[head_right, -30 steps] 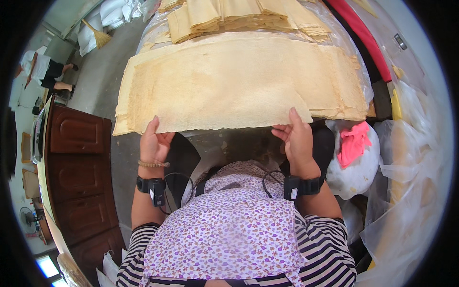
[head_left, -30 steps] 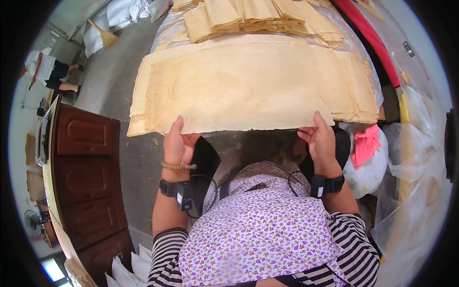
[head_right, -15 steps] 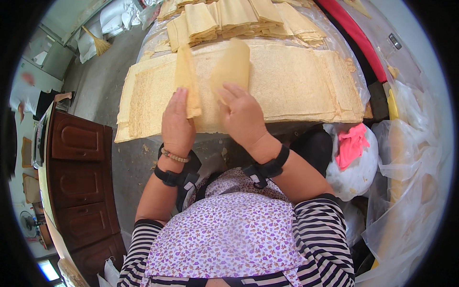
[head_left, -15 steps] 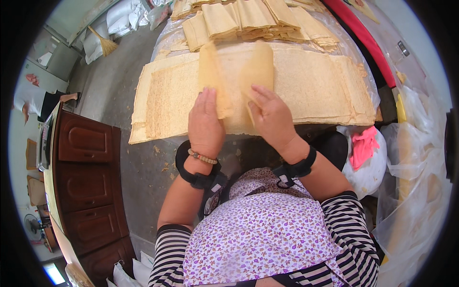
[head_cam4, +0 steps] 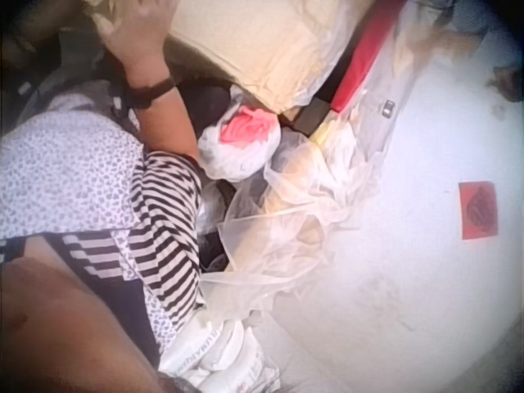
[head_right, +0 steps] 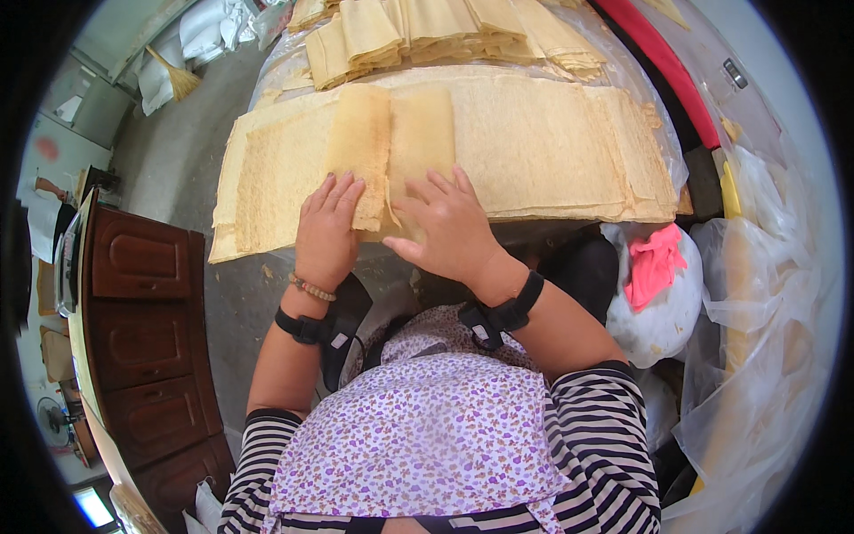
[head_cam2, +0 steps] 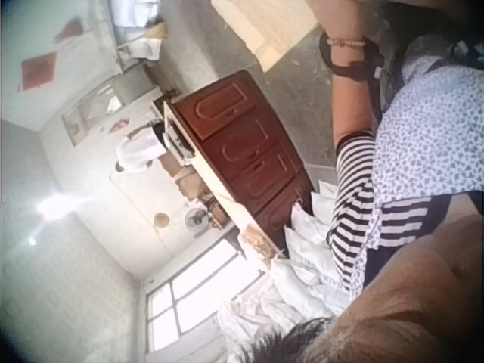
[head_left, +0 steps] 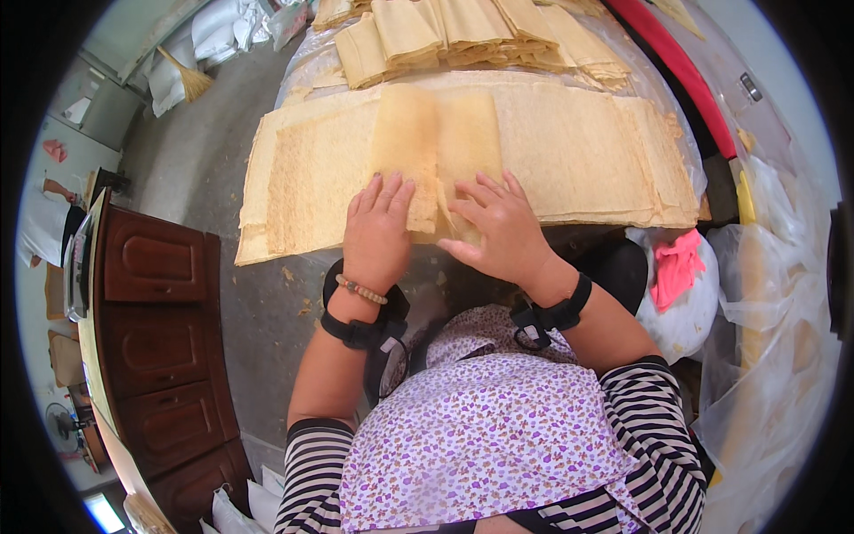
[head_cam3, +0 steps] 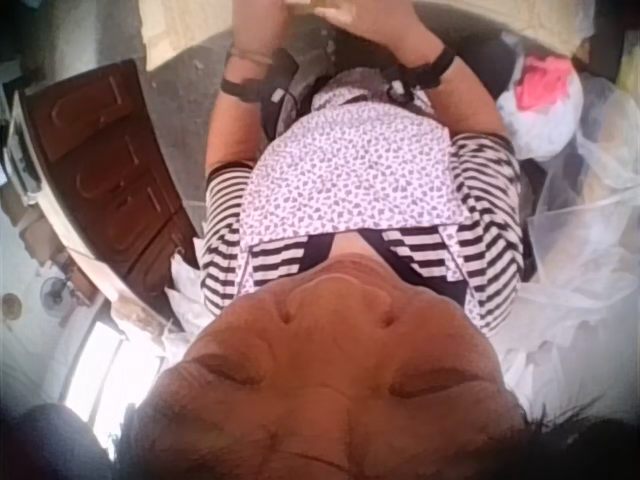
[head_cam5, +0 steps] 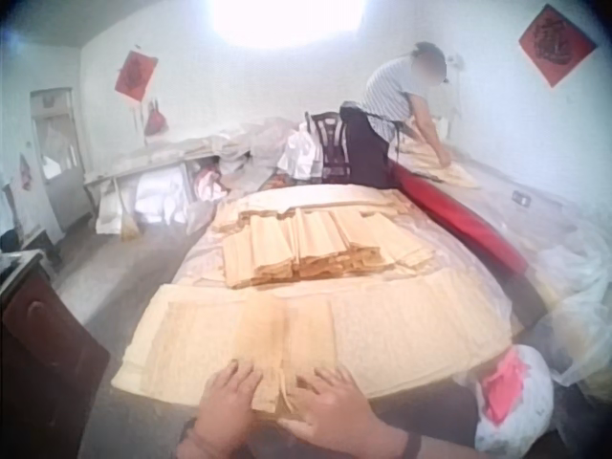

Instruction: The person peels individual thin yellow sheets from a large stack on a table, folds each sheet in half or thirds by hand, and stacks the folded pieces to the side.

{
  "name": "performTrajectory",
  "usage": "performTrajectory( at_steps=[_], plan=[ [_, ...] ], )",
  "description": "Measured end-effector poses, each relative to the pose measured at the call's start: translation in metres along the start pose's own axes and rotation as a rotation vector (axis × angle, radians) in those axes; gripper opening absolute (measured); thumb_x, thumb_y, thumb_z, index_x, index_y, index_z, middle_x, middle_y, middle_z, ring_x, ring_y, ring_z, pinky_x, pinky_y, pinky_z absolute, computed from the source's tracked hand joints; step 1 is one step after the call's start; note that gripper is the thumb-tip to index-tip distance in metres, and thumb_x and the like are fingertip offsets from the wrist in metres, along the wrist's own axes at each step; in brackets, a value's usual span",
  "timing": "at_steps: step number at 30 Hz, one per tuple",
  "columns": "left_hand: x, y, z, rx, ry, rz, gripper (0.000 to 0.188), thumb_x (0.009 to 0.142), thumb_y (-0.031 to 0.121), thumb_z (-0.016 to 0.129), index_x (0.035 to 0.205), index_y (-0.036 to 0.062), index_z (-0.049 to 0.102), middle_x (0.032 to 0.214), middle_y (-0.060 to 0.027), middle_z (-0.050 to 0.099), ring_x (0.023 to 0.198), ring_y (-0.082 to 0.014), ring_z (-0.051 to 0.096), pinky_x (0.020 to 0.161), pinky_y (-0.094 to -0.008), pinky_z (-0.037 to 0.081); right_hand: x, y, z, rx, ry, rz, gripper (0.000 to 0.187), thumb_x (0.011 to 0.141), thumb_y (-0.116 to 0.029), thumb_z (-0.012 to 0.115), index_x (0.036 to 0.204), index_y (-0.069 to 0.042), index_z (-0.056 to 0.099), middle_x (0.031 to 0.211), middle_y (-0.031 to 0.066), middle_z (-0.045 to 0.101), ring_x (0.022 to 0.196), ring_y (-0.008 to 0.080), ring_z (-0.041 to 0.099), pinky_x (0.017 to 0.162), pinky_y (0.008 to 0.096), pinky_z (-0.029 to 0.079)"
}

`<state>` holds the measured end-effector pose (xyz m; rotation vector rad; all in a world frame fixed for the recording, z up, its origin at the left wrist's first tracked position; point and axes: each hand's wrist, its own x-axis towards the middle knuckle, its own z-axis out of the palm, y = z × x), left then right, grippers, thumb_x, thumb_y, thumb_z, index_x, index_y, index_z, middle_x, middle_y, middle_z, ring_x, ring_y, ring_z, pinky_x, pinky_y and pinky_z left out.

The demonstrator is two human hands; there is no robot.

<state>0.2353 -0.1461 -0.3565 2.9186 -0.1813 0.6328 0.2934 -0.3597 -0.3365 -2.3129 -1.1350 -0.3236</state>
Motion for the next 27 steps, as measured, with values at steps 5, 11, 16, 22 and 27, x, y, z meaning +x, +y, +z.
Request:
performTrajectory(
  at_steps=[5,11,16,22,27],
  plan=[
    [0.001,-0.008,-0.005,-0.067,-0.018,-0.020,0.055,0.078,-0.004,0.060,0.132,0.0059,0.058,0.139,-0.0139,0.058,0.133,-0.0347,0.050,0.110,-0.0439,0.039,0.004,-0.012,0.021,-0.068,0.022,-0.024,0.053,0.079,-0.024,0.071,0.130,-0.010,0.061,0.134,0.0146,0.057,0.131,0.0364,0.049,0.114,0.0577,0.028],
    [0.003,-0.027,-0.012,-0.290,0.129,-0.129,0.054,0.079,-0.006,0.058,0.131,0.0055,0.059,0.131,-0.0174,0.063,0.124,-0.0377,0.057,0.104,-0.0444,0.046,-0.002,-0.002,0.023,-0.106,-0.028,0.004,0.052,0.083,-0.016,0.065,0.134,-0.013,0.058,0.135,0.0161,0.057,0.131,0.0370,0.050,0.115,0.0567,0.028],
    [0.006,-0.014,-0.014,-0.381,0.165,-0.161,0.054,0.080,-0.004,0.056,0.133,0.0081,0.058,0.129,-0.0171,0.064,0.120,-0.0368,0.059,0.099,-0.0437,0.050,0.004,-0.001,0.019,-0.150,0.052,0.074,0.056,0.080,-0.005,0.062,0.135,-0.016,0.058,0.136,0.0141,0.058,0.130,0.0352,0.052,0.113,0.0536,0.033],
    [0.008,-0.008,-0.009,0.027,0.121,-0.098,0.046,0.086,-0.001,0.055,0.132,0.0018,0.057,0.128,-0.0202,0.064,0.122,-0.0353,0.059,0.100,-0.0430,0.048,0.005,0.020,0.021,-0.250,0.182,0.014,0.037,0.083,-0.006,0.058,0.118,-0.010,0.067,0.126,0.0139,0.063,0.119,0.0322,0.058,0.104,0.0466,0.043],
    [0.011,0.001,0.020,0.247,-0.057,-0.020,0.048,0.089,0.010,0.058,0.136,0.0019,0.053,0.135,-0.0192,0.060,0.129,-0.0370,0.055,0.106,-0.0444,0.044,0.001,0.019,0.030,-0.201,0.138,-0.009,0.036,0.080,-0.010,0.062,0.115,-0.012,0.069,0.126,0.0182,0.062,0.120,0.0398,0.057,0.104,0.0459,0.044]
  ],
)
